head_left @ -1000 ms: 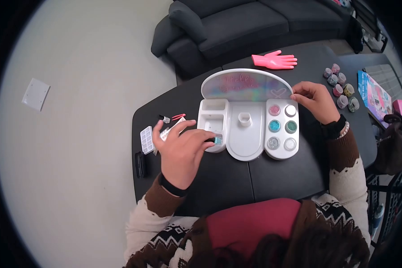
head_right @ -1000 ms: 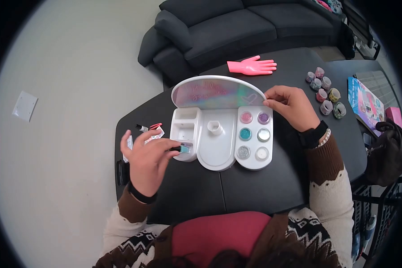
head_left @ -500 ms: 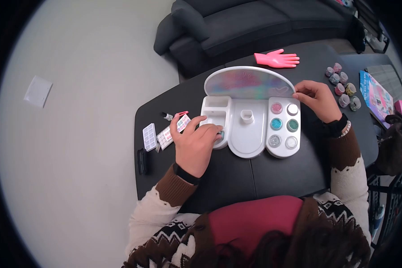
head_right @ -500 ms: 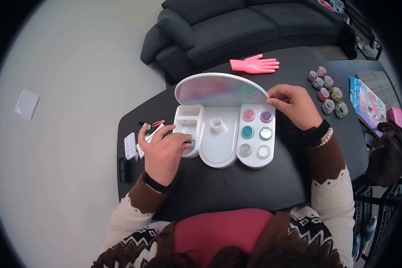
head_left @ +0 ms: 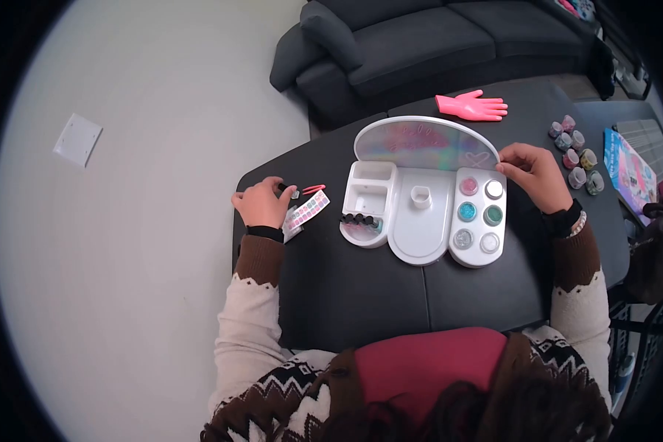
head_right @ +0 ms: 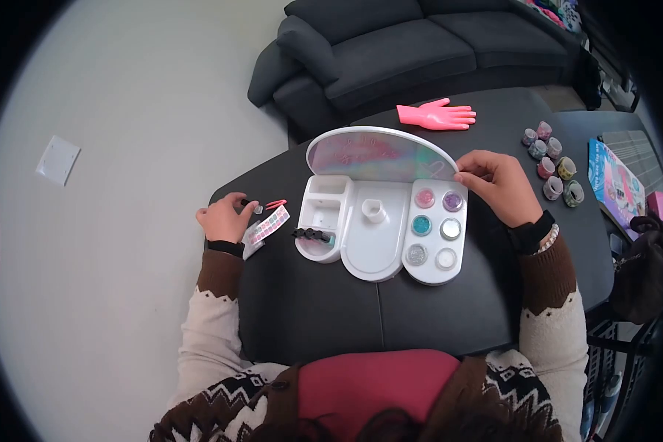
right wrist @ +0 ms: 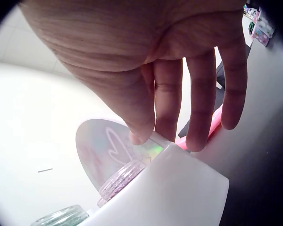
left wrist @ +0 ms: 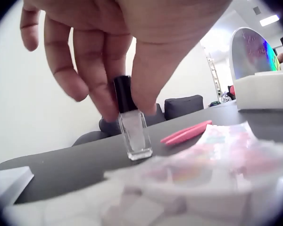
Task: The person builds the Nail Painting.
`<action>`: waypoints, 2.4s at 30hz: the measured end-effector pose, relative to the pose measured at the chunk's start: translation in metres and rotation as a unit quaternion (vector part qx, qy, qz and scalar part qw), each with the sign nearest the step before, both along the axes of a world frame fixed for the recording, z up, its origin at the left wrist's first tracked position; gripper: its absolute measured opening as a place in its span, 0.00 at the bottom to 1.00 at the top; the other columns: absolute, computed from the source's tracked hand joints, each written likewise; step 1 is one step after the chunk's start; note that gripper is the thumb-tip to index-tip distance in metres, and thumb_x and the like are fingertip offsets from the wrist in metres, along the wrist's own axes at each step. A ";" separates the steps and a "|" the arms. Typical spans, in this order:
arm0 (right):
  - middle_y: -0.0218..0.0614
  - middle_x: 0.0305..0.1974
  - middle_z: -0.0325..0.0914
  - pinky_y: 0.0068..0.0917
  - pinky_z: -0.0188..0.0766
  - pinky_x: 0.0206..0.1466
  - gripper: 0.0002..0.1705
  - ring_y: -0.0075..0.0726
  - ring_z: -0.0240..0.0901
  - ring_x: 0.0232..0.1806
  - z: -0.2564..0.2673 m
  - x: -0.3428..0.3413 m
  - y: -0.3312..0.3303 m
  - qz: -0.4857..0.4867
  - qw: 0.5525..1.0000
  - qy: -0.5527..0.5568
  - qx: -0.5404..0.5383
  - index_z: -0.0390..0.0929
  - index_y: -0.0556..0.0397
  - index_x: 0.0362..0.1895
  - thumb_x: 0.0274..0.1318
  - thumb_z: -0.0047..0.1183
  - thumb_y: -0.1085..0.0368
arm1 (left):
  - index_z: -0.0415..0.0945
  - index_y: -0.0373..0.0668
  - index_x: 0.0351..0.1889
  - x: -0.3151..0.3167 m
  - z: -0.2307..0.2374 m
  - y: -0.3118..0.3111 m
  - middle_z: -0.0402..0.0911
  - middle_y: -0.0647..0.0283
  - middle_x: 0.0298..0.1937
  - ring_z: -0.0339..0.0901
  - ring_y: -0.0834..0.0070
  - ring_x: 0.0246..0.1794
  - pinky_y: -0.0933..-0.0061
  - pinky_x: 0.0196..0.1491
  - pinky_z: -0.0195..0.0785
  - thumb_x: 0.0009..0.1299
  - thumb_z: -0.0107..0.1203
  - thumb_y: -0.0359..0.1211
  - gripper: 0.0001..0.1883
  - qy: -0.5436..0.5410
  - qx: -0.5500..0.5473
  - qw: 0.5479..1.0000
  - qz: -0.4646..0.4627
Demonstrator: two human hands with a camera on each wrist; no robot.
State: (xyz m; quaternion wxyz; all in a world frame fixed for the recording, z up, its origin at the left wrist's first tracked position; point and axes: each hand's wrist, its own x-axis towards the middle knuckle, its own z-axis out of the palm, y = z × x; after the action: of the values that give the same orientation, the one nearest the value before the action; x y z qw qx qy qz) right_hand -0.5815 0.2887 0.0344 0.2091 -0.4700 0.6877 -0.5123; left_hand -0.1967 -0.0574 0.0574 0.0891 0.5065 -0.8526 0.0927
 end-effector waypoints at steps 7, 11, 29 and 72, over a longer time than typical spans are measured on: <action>0.32 0.38 0.89 0.24 0.78 0.49 0.08 0.21 0.81 0.39 -0.002 -0.001 -0.001 -0.003 1.000 0.018 0.009 0.88 0.61 0.48 0.70 0.66 0.70 | 0.92 0.56 0.47 0.015 0.024 0.038 0.93 0.72 0.44 0.85 0.71 0.49 0.53 0.69 0.53 0.72 0.72 0.43 0.08 0.067 -0.010 0.995 -0.069; 0.31 0.38 0.89 0.24 0.77 0.48 0.08 0.20 0.81 0.39 -0.005 -0.002 0.000 -0.002 1.000 -0.002 0.008 0.88 0.61 0.48 0.70 0.66 0.69 | 0.93 0.58 0.45 0.018 0.064 0.115 0.91 0.76 0.44 0.82 0.73 0.53 0.56 0.69 0.52 0.68 0.76 0.39 0.09 0.107 0.001 0.968 -0.227; 0.29 0.37 0.89 0.22 0.76 0.46 0.08 0.18 0.80 0.39 -0.003 -0.002 0.000 -0.008 0.999 0.022 0.024 0.88 0.60 0.48 0.71 0.66 0.68 | 0.85 0.47 0.46 -0.006 0.022 0.145 0.91 0.71 0.41 0.87 0.72 0.45 0.59 0.63 0.62 0.62 0.81 0.39 0.18 0.153 0.015 0.956 -0.251; 0.30 0.33 0.88 0.41 0.79 0.43 0.05 0.43 0.82 0.41 0.064 0.182 -0.023 -0.028 0.946 0.319 -0.042 0.89 0.44 0.34 0.57 0.73 0.62 | 0.93 0.66 0.39 -0.018 0.009 0.140 0.75 0.68 0.80 0.63 0.51 0.83 0.34 0.80 0.45 0.59 0.79 0.46 0.11 0.131 -0.030 0.890 -0.436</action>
State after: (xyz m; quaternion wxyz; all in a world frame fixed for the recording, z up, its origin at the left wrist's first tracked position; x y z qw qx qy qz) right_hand -0.3999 0.2661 0.0981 -0.0554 -0.5980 0.7091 -0.3694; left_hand -0.2142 0.0829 0.0666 0.2466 0.0882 -0.9651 0.0028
